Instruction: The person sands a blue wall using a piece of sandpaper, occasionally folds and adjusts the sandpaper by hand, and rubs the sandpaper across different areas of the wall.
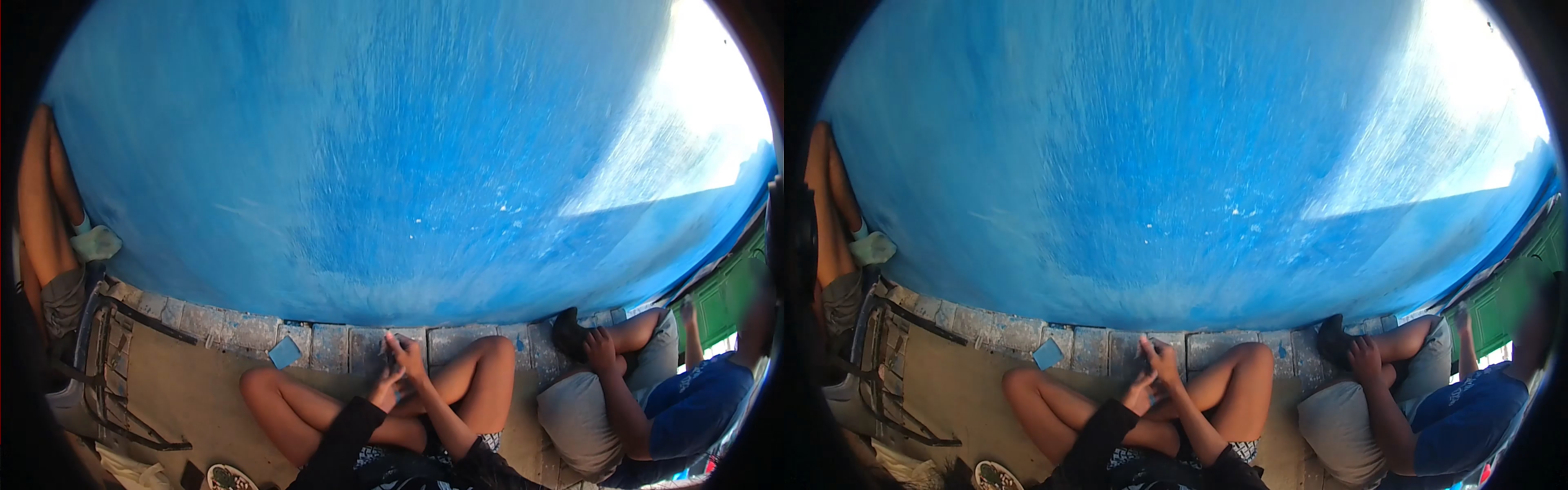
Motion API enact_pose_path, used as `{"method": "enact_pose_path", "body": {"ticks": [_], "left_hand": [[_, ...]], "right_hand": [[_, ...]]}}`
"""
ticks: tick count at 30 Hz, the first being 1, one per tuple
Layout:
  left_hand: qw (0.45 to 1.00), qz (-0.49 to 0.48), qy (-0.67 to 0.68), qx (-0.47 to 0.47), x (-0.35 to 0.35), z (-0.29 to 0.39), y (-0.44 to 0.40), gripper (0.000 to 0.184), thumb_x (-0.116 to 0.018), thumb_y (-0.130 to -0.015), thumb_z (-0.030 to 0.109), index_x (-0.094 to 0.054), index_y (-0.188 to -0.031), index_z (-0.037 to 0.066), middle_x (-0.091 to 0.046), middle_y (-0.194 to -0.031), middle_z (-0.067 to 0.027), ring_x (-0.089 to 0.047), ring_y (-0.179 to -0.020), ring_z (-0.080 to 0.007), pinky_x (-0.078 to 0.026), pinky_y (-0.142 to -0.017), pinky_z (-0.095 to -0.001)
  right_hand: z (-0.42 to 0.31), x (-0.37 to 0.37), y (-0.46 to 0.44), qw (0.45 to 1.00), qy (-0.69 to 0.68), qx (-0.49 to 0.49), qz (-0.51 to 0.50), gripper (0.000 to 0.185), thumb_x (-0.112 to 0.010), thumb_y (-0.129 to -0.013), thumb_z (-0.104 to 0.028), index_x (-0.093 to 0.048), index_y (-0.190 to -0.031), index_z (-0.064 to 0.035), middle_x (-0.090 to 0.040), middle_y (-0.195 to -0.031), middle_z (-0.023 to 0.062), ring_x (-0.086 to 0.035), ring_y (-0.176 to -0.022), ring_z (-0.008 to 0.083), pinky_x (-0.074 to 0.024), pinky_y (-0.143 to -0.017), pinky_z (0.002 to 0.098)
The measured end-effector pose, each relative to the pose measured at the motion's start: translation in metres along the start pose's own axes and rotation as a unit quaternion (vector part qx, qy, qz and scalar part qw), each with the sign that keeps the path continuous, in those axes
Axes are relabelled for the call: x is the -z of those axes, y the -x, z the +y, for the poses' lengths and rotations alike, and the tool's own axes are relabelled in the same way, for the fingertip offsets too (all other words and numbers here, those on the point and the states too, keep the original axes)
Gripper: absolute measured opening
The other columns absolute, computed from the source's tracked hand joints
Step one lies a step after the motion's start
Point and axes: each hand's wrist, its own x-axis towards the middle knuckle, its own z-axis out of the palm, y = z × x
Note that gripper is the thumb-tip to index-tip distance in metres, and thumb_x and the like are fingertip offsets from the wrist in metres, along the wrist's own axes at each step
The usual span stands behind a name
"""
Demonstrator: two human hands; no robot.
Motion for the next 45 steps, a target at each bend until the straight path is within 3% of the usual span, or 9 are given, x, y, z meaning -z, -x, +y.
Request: {"method": "enact_pose_path", "body": {"ticks": [4,13,20,27,33,36,38,40,45], "left_hand": [[0.969,-0.066,0.214,0.109,-0.016,-0.027,0.013,0.042,-0.063,-0.096,0.028,-0.05,-0.133,0.012,-0.06,-0.118,-0.008,-0.057,-0.115,-0.0275,-0.043,-0.103,-0.0499],[0.944,-0.167,0.269,0.089,-0.055,-0.059,0.055,0.044,-0.059,-0.099,0.026,-0.048,-0.138,0.01,-0.059,-0.129,-0.0102,-0.053,-0.125,-0.0313,-0.039,-0.109,-0.0453],[0.94,-0.201,0.251,0.115,-0.068,-0.057,0.058,0.044,-0.058,-0.099,0.025,-0.047,-0.139,0.011,-0.058,-0.131,-0.0103,-0.053,-0.126,-0.031,-0.038,-0.11,-0.0444],[0.934,-0.269,0.195,0.13,-0.076,-0.052,0.056,0.044,-0.058,-0.1,0.024,-0.047,-0.14,0.011,-0.057,-0.132,-0.0105,-0.052,-0.127,-0.0308,-0.037,-0.11,-0.0436],[0.896,-0.429,-0.05,0.101,-0.069,0.014,0.037,0.045,-0.057,-0.1,0.024,-0.047,-0.142,0.011,-0.057,-0.134,-0.0107,-0.052,-0.128,-0.0306,-0.036,-0.111,-0.0429],[0.886,-0.418,-0.201,0.018,-0.02,0.05,-0.003,0.045,-0.056,-0.1,0.024,-0.047,-0.142,0.011,-0.057,-0.134,-0.0108,-0.051,-0.128,-0.0304,-0.036,-0.111,-0.0425],[0.91,-0.303,-0.284,-0.003,0.036,0.059,-0.044,0.064,-0.065,-0.094,0.036,-0.042,-0.146,0.006,-0.051,-0.142,-0.0139,-0.049,-0.132,-0.0299,-0.037,-0.109,-0.0481],[0.935,-0.073,-0.346,0.028,0.062,0.074,-0.048,0.05,-0.063,-0.094,0.036,-0.056,-0.138,0.012,-0.056,-0.136,-0.0084,-0.048,-0.132,-0.0211,-0.035,-0.108,-0.0421],[0.97,0.05,-0.232,-0.052,0.056,0.086,-0.056,0.063,-0.067,-0.089,0.039,-0.051,-0.14,0.006,-0.051,-0.142,-0.0091,-0.045,-0.134,-0.0239,-0.035,-0.108,-0.0444]], "right_hand": [[-0.049,-0.025,-0.014,0.995,-0.047,-0.059,-0.065,0.051,-0.061,-0.097,-0.046,-0.07,-0.078,-0.0002,-0.065,-0.064,0.0061,-0.061,-0.06,0.0116,-0.0488,-0.059,0.0306],[-0.082,-0.053,-0.047,0.987,0.008,-0.042,-0.153,0.055,-0.059,-0.096,-0.053,-0.072,-0.08,-0.0016,-0.063,-0.064,0.0019,-0.057,-0.059,0.0091,-0.0479,-0.056,0.0278],[-0.085,-0.053,-0.045,0.975,-0.151,-0.084,-0.14,0.049,-0.061,-0.097,-0.049,-0.071,-0.086,-0.0028,-0.063,-0.071,-0.0003,-0.057,-0.066,0.0081,-0.0432,-0.058,0.0252],[-0.122,-0.004,-0.021,0.837,-0.512,-0.135,-0.14,0.045,-0.052,-0.104,-0.035,-0.058,-0.072,-0.0051,-0.051,-0.063,0.0026,-0.048,-0.055,0.013,-0.0489,-0.068,0.0287],[-0.245,0.081,0.001,0.975,-0.12,0.164,0.092,0.031,-0.061,-0.099,-0.024,-0.067,-0.094,0.0051,-0.07,-0.092,0.0101,-0.064,-0.08,0.0147,-0.0494,-0.068,0.029],[-0.331,0.131,-0.024,0.818,0.061,0.447,0.356,0.015,-0.062,-0.093,-0.01,-0.07,-0.1,0.0004,-0.071,-0.092,0.0112,-0.068,-0.084,0.0242,-0.053,-0.08,0.0359],[-0.365,0.153,-0.056,0.722,0.201,0.532,0.394,0.021,-0.064,-0.093,-0.012,-0.069,-0.111,-0.0028,-0.071,-0.11,0.0137,-0.068,-0.103,0.0335,-0.046,-0.1,0.0488],[-0.402,0.153,-0.084,0.676,0.375,0.52,0.364,0.041,-0.063,-0.095,-0.029,-0.064,-0.128,-0.0046,-0.06,-0.136,0.015,-0.051,-0.13,0.0399,-0.0209,-0.116,0.0607],[-0.429,0.123,-0.115,0.684,0.379,0.471,0.407,0.066,-0.053,-0.095,-0.053,-0.049,-0.145,-0.011,-0.04,-0.155,0.0112,-0.025,-0.146,0.0426,-0.0002,-0.118,0.0626]]}}
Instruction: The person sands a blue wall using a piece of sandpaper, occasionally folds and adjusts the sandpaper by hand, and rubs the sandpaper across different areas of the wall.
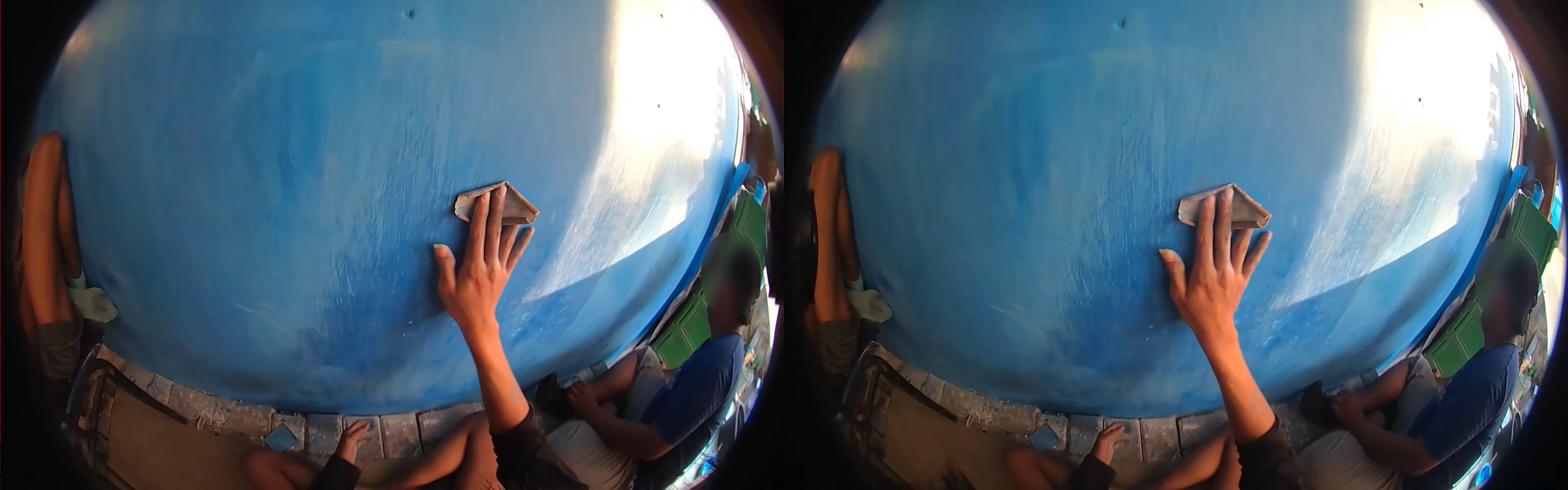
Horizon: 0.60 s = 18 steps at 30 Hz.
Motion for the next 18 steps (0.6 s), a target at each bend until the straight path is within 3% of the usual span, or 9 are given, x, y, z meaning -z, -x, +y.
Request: {"method": "enact_pose_path", "body": {"ticks": [2,4,6,7,11,14,16,18], "left_hand": [[0.999,0.011,0.045,0.002,0.0,-0.014,0.015,0.065,-0.067,-0.088,0.04,-0.051,-0.141,0.006,-0.05,-0.143,-0.008,-0.043,-0.136,-0.0223,-0.034,-0.108,-0.0435],[0.998,0.018,0.043,-0.052,-0.024,0.01,0.032,0.042,-0.063,-0.091,0.038,-0.065,-0.125,0.013,-0.06,-0.124,-0.0001,-0.052,-0.117,-0.014,-0.037,-0.098,-0.0361],[0.997,-0.003,0.049,-0.056,-0.024,-0.001,0.032,0.039,-0.061,-0.092,0.037,-0.066,-0.123,0.014,-0.061,-0.123,0.0004,-0.052,-0.117,-0.0132,-0.037,-0.098,-0.0356],[0.996,-0.017,0.055,-0.072,-0.02,0.0,0.027,0.037,-0.06,-0.092,0.036,-0.067,-0.122,0.015,-0.062,-0.122,0.0009,-0.052,-0.117,-0.0125,-0.037,-0.097,-0.0352],[0.998,-0.008,0.008,-0.063,-0.008,-0.021,0.017,0.038,-0.061,-0.091,0.037,-0.068,-0.121,0.014,-0.06,-0.127,-0.0002,-0.051,-0.12,-0.0145,-0.04,-0.094,-0.036],[0.996,0.014,0.035,-0.078,-0.015,-0.006,0.029,0.041,-0.061,-0.09,0.039,-0.066,-0.122,0.013,-0.058,-0.133,-0.0025,-0.048,-0.127,-0.0185,-0.041,-0.095,-0.0376],[0.995,0.012,0.069,-0.073,-0.009,-0.015,0.02,0.048,-0.06,-0.092,0.041,-0.062,-0.128,0.01,-0.055,-0.137,-0.0058,-0.045,-0.133,-0.0235,-0.041,-0.096,-0.0403],[0.989,0.007,0.127,-0.078,-0.01,-0.014,0.017,0.075,-0.059,-0.093,0.043,-0.035,-0.15,0.0,-0.041,-0.15,-0.0143,-0.041,-0.135,-0.0302,-0.036,-0.101,-0.0441]], "right_hand": [[-0.011,-0.015,0.039,0.999,0.006,-0.039,-0.004,0.069,-0.049,-0.096,-0.058,-0.046,-0.148,-0.0127,-0.036,-0.157,0.0104,-0.021,-0.148,0.0439,0.0027,-0.118,0.0627],[-0.023,-0.022,0.102,0.997,0.013,0.007,-0.073,0.069,-0.052,-0.095,-0.056,-0.045,-0.149,-0.0144,-0.035,-0.158,0.0101,-0.018,-0.148,0.0462,0.0025,-0.116,0.0663],[-0.029,-0.021,0.113,0.995,0.048,0.007,-0.088,0.069,-0.053,-0.095,-0.053,-0.044,-0.149,-0.0111,-0.033,-0.158,0.0139,-0.015,-0.147,0.0499,0.0029,-0.114,0.0674],[-0.037,-0.02,0.108,0.993,0.073,0.008,-0.094,0.068,-0.054,-0.096,-0.05,-0.044,-0.149,-0.0078,-0.03,-0.159,0.0177,-0.011,-0.146,0.0536,0.0034,-0.113,0.0686],[-0.055,-0.008,0.0,0.998,0.034,-0.053,-0.009,0.068,-0.056,-0.095,-0.046,-0.041,-0.151,-0.0104,-0.03,-0.16,0.014,-0.013,-0.147,0.0505,0.0025,-0.113,0.0684],[-0.057,-0.019,-0.008,0.998,0.032,-0.048,0.018,0.07,-0.057,-0.095,-0.047,-0.04,-0.151,-0.0104,-0.03,-0.16,0.0137,-0.014,-0.147,0.0496,0.0008,-0.113,0.0687],[-0.052,-0.031,0.04,0.999,0.032,-0.042,0.005,0.072,-0.059,-0.093,-0.049,-0.041,-0.151,-0.0106,-0.03,-0.16,0.0139,-0.018,-0.146,0.0508,-0.0003,-0.113,0.0689],[-0.052,-0.042,0.097,1.0,0.014,-0.022,-0.014,0.069,-0.059,-0.093,-0.05,-0.044,-0.15,-0.0141,-0.034,-0.159,0.01,-0.028,-0.143,0.0491,0.0029,-0.115,0.0666]]}}
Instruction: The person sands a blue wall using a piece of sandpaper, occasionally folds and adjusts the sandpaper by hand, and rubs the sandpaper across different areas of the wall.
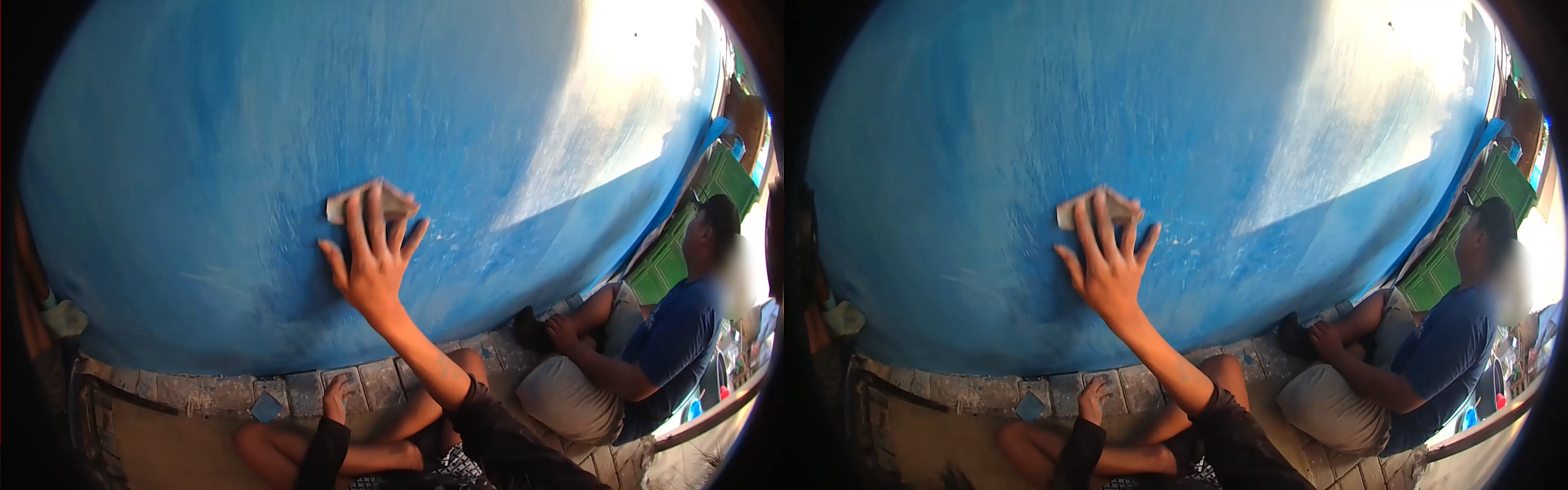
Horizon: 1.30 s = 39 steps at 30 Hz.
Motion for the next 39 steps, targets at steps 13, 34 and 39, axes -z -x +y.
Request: {"method": "enact_pose_path", "body": {"ticks": [13,34,39], "left_hand": [[0.999,-0.049,0.0,0.02,-0.018,0.023,0.024,0.061,-0.046,-0.098,0.058,-0.059,-0.121,0.003,-0.058,-0.112,-0.0101,-0.055,-0.108,-0.0248,-0.044,-0.088,-0.0413],[0.956,-0.201,0.212,-0.032,-0.024,0.068,0.035,0.096,-0.026,-0.09,0.079,-0.023,-0.157,0.011,-0.027,-0.16,-0.0193,-0.022,-0.149,-0.0344,-0.018,-0.118,-0.0531],[0.919,-0.21,0.321,-0.087,-0.02,0.071,0.036,0.095,-0.03,-0.088,0.081,-0.022,-0.158,0.018,-0.018,-0.164,-0.0129,-0.018,-0.15,-0.0338,-0.017,-0.119,-0.0537]], "right_hand": [[-0.008,0.008,-0.011,0.999,-0.02,-0.03,-0.03,0.075,-0.062,-0.091,-0.051,-0.041,-0.15,-0.009,-0.03,-0.159,0.0174,-0.021,-0.144,0.0524,0.004,-0.113,0.0681],[0.05,0.016,0.188,0.975,-0.002,-0.042,-0.217,0.052,-0.059,-0.095,-0.048,-0.055,-0.142,-0.0249,-0.046,-0.151,0.0034,-0.028,-0.144,0.0433,0.001,-0.115,0.0669],[0.086,0.031,0.181,0.976,0.067,-0.012,-0.209,0.054,-0.054,-0.097,-0.049,-0.054,-0.143,-0.0202,-0.041,-0.154,0.0084,-0.008,-0.148,0.0505,0.0051,-0.113,0.0697]]}}
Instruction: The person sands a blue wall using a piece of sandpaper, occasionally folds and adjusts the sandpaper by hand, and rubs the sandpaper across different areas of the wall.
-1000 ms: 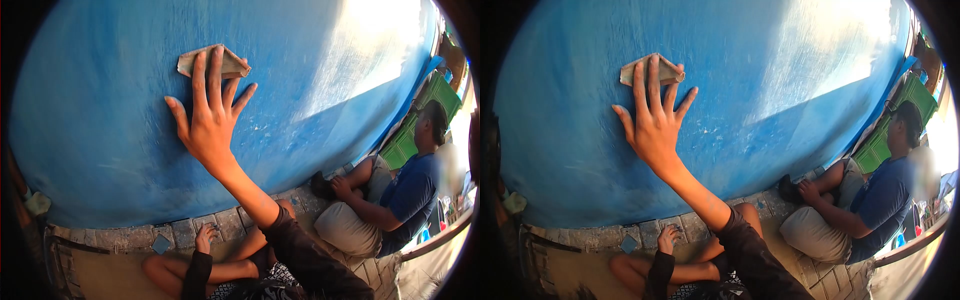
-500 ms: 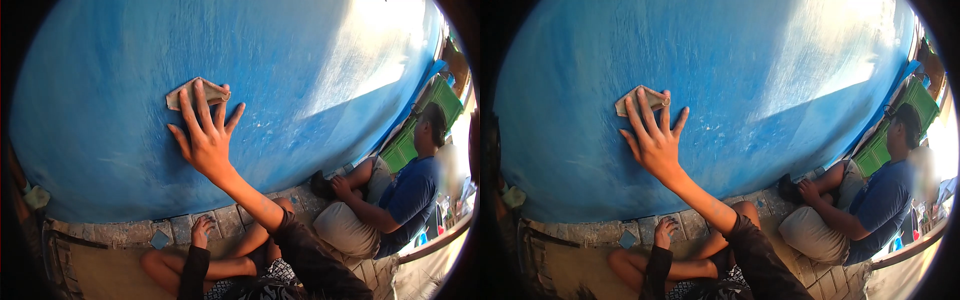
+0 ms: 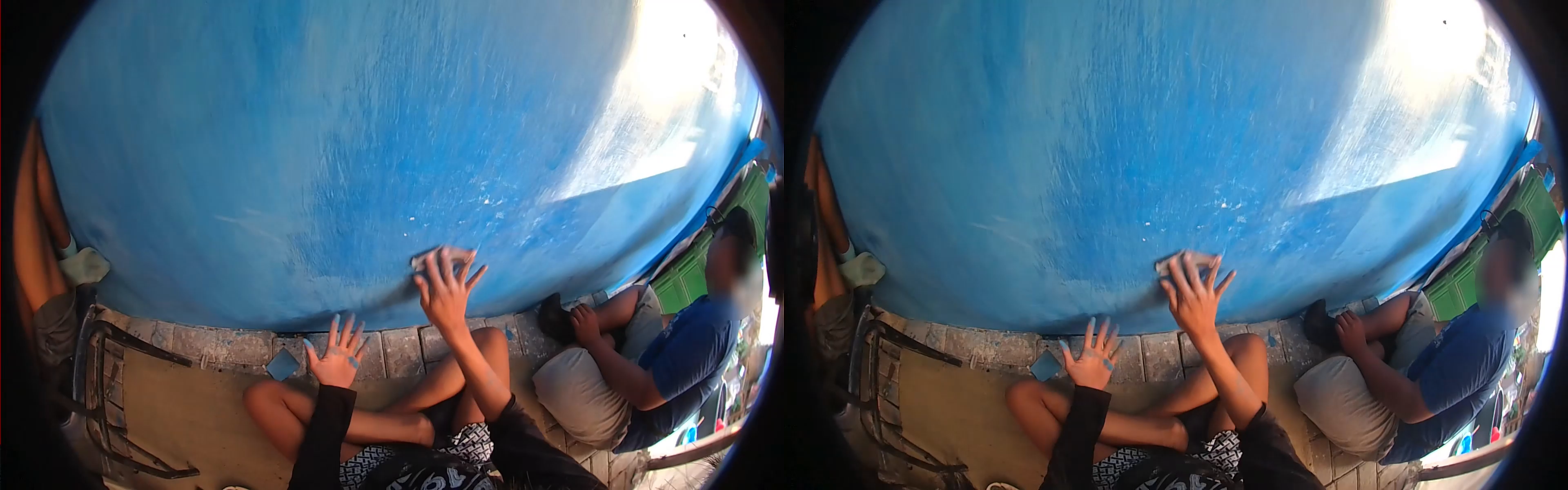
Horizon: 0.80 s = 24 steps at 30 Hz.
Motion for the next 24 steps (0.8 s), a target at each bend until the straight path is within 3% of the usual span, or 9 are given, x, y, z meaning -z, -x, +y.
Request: {"method": "enact_pose_path", "body": {"ticks": [3,7,9,13,15,17,19,21,24], "left_hand": [[0.999,-0.005,-0.007,-0.031,0.007,-0.002,-0.002,0.093,-0.031,-0.086,0.083,-0.02,-0.159,0.025,-0.019,-0.164,-0.0089,-0.015,-0.151,-0.033,-0.016,-0.119,-0.0539],[0.998,-0.012,0.046,-0.038,0.003,-0.003,-0.002,0.093,-0.034,-0.087,0.081,-0.011,-0.16,0.028,-0.014,-0.165,-0.0093,-0.013,-0.151,-0.0344,-0.015,-0.12,-0.0569],[0.999,-0.028,0.007,-0.033,-0.001,-0.003,-0.001,0.092,-0.031,-0.085,0.084,-0.018,-0.159,0.031,-0.015,-0.165,-0.0071,-0.011,-0.152,-0.0335,-0.013,-0.12,-0.0546],[0.997,-0.04,0.067,-0.03,0.003,0.002,-0.003,0.093,-0.032,-0.084,0.084,-0.016,-0.159,0.031,-0.012,-0.166,-0.0091,-0.01,-0.152,-0.0344,-0.009,-0.12,-0.0568],[0.982,0.002,0.189,-0.024,-0.008,0.005,-0.001,0.095,-0.033,-0.084,0.085,-0.013,-0.159,0.031,-0.009,-0.166,-0.0119,-0.009,-0.152,-0.0346,-0.008,-0.12,-0.058],[0.981,0.012,0.193,-0.024,-0.002,0.006,0.005,0.094,-0.032,-0.084,0.085,-0.013,-0.159,0.031,-0.009,-0.165,-0.0141,-0.009,-0.152,-0.0351,-0.008,-0.12,-0.0575],[0.999,-0.037,0.003,-0.031,0.011,0.007,-0.002,0.092,-0.032,-0.085,0.084,-0.015,-0.159,0.031,-0.011,-0.165,-0.0142,-0.01,-0.152,-0.0355,-0.011,-0.119,-0.0572],[0.999,-0.014,0.016,-0.038,0.009,0.005,-0.004,0.092,-0.032,-0.085,0.084,-0.016,-0.159,0.031,-0.012,-0.165,-0.0146,-0.011,-0.152,-0.0355,-0.012,-0.119,-0.0572],[0.999,-0.018,-0.019,-0.044,0.005,0.006,-0.008,0.088,-0.034,-0.086,0.082,-0.017,-0.158,0.034,-0.014,-0.164,-0.0153,-0.013,-0.151,-0.0361,-0.015,-0.119,-0.0565]], "right_hand": [[-0.012,0.053,-0.096,0.984,-0.094,-0.094,0.117,0.061,-0.049,-0.099,-0.047,-0.046,-0.147,-0.0087,-0.027,-0.16,0.0179,-0.004,-0.146,0.0553,0.0076,-0.111,0.0706],[-0.022,0.079,-0.151,0.964,-0.151,-0.09,0.199,0.064,-0.049,-0.099,-0.045,-0.042,-0.148,-0.0035,-0.02,-0.161,0.0218,-0.004,-0.146,0.0564,0.0062,-0.112,0.0703],[-0.026,0.05,-0.114,0.983,-0.105,-0.095,0.119,0.063,-0.05,-0.099,-0.045,-0.043,-0.147,-0.0038,-0.022,-0.161,0.0225,-0.005,-0.145,0.0565,0.0038,-0.113,0.0697],[-0.028,-0.039,0.075,0.984,-0.078,-0.121,-0.099,0.064,-0.049,-0.1,-0.047,-0.044,-0.146,-0.0027,-0.022,-0.159,0.0252,-0.005,-0.145,0.0571,0.0028,-0.112,0.0714],[-0.036,-0.032,0.075,0.972,-0.093,-0.141,-0.16,0.071,-0.048,-0.099,-0.05,-0.037,-0.149,-0.0001,-0.018,-0.16,0.027,-0.003,-0.145,0.0563,0.0051,-0.112,0.0701],[-0.042,-0.014,0.082,0.952,-0.095,-0.176,-0.233,0.077,-0.047,-0.099,-0.052,-0.03,-0.151,0.0025,-0.014,-0.16,0.0288,-0.002,-0.146,0.0555,0.0074,-0.112,0.0688],[-0.04,-0.012,0.046,0.985,-0.081,-0.109,-0.107,0.084,-0.051,-0.096,-0.053,-0.025,-0.153,0.0022,-0.012,-0.161,0.0293,0.001,-0.146,0.0542,0.0089,-0.112,0.0688],[-0.039,0.01,-0.023,0.981,-0.161,-0.094,0.049,0.081,-0.058,-0.093,-0.052,-0.033,-0.152,-0.0029,-0.022,-0.159,0.0273,-0.003,-0.146,0.0554,0.0095,-0.108,0.073],[-0.044,0.057,-0.126,0.984,-0.13,-0.039,0.119,0.082,-0.062,-0.089,-0.055,-0.039,-0.15,-0.005,-0.025,-0.159,0.0255,-0.007,-0.146,0.0555,0.0104,-0.108,0.0724]]}}
